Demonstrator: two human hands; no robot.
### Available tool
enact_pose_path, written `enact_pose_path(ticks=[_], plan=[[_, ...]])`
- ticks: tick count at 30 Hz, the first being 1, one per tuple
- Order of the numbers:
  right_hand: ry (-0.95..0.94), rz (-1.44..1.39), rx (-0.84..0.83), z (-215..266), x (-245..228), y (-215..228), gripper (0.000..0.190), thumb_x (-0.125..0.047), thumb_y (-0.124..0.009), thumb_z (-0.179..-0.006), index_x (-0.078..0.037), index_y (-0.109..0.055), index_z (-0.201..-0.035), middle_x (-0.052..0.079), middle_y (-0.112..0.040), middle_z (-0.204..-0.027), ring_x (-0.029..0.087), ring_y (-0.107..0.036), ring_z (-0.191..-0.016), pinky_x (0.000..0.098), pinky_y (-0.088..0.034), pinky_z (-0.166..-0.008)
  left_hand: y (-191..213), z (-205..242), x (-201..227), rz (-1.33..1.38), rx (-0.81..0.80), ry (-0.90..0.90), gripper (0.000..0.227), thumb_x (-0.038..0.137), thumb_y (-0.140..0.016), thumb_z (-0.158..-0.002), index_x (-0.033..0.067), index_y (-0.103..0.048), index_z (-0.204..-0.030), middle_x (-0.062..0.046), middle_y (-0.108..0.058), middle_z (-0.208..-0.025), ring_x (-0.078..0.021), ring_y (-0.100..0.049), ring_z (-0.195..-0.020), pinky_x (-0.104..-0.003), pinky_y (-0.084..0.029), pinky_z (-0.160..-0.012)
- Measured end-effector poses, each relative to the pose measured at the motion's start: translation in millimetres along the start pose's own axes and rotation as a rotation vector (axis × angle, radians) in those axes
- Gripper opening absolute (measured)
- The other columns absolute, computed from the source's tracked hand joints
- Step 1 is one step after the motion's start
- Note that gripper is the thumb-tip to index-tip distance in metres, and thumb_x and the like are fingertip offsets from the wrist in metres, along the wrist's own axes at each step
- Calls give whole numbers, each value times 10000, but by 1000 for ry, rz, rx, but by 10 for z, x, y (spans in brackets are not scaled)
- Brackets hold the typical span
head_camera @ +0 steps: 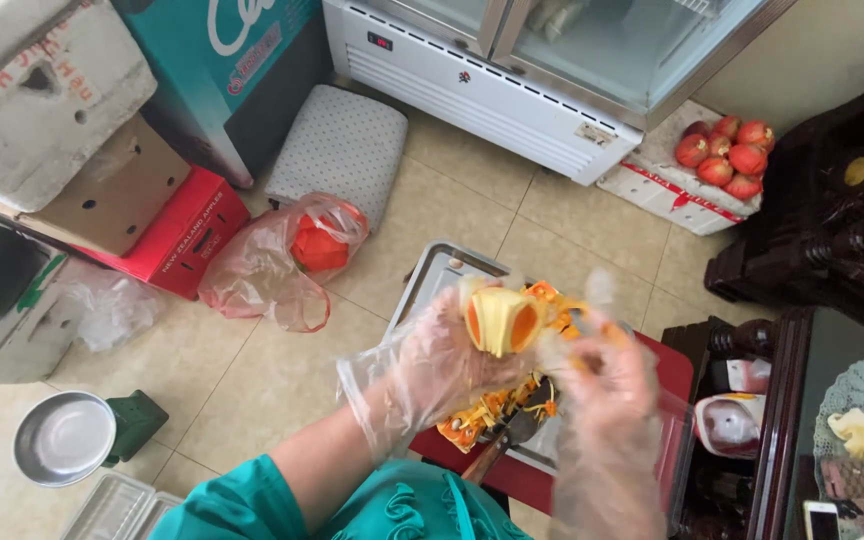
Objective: Preparing jackfruit segments and removing the core using a knife
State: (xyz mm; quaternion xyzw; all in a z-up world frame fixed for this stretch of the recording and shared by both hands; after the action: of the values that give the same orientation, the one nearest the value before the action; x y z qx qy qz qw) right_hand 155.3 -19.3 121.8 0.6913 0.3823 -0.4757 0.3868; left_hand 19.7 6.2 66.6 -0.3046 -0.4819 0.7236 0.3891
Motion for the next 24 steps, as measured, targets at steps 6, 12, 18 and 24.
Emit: enact_pose_path(ticks=[6,12,18,24], plan=[[-33,113,-35,-37,-189,54,756,61,-836,-751,-12,-573,-1455,173,-708,-869,180,-610,-729,345,-568,-667,-150,196,228,-267,146,-382,542,445,-592,-995,95,-531,-1405,-156,-501,-1251,-346,-592,-1124,-393,-650,-641],[471,464,-295,-131,-268,-280,858,-162,-976,-662,-90,-568,-1413,166,-753,-992,327,-767,-788,443,-665,-722,-332,285,204,-729,205,-263,647,434,-645,-915,144,-522,-1480,-251,-629,-1287,-378,-683,-1159,-624,-486,-1086],[25,241,-294,82,-165,-238,649,-222,-897,-739,-69,-645,-1318,146,-655,-1365,250,-632,-1305,354,-549,-1081,-181,237,107,-623,-106,-509,987,152,-918,-673,66,-455,-1541,-179,-619,-1398,-254,-636,-1259,-376,-516,-1090],[-683,-554,100,171,639,-96,647,22,-700,-615,-15,-651,-1259,193,-727,-1099,319,-700,-853,417,-569,-659,-764,742,368,-1221,304,-470,1243,937,-278,-628,231,-274,-1651,-85,-408,-1690,-318,-427,-1519,-583,-339,-1179]])
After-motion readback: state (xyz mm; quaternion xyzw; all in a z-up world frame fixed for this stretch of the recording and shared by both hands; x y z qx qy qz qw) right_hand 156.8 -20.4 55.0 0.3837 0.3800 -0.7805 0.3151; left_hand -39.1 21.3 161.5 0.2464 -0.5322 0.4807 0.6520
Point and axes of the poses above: each hand's wrist, its own z-axis away from the middle knuckle, its own y-axis out of the back of the hand, x = y × z, the point moved 9 cm from there along -z, towards the middle knuckle
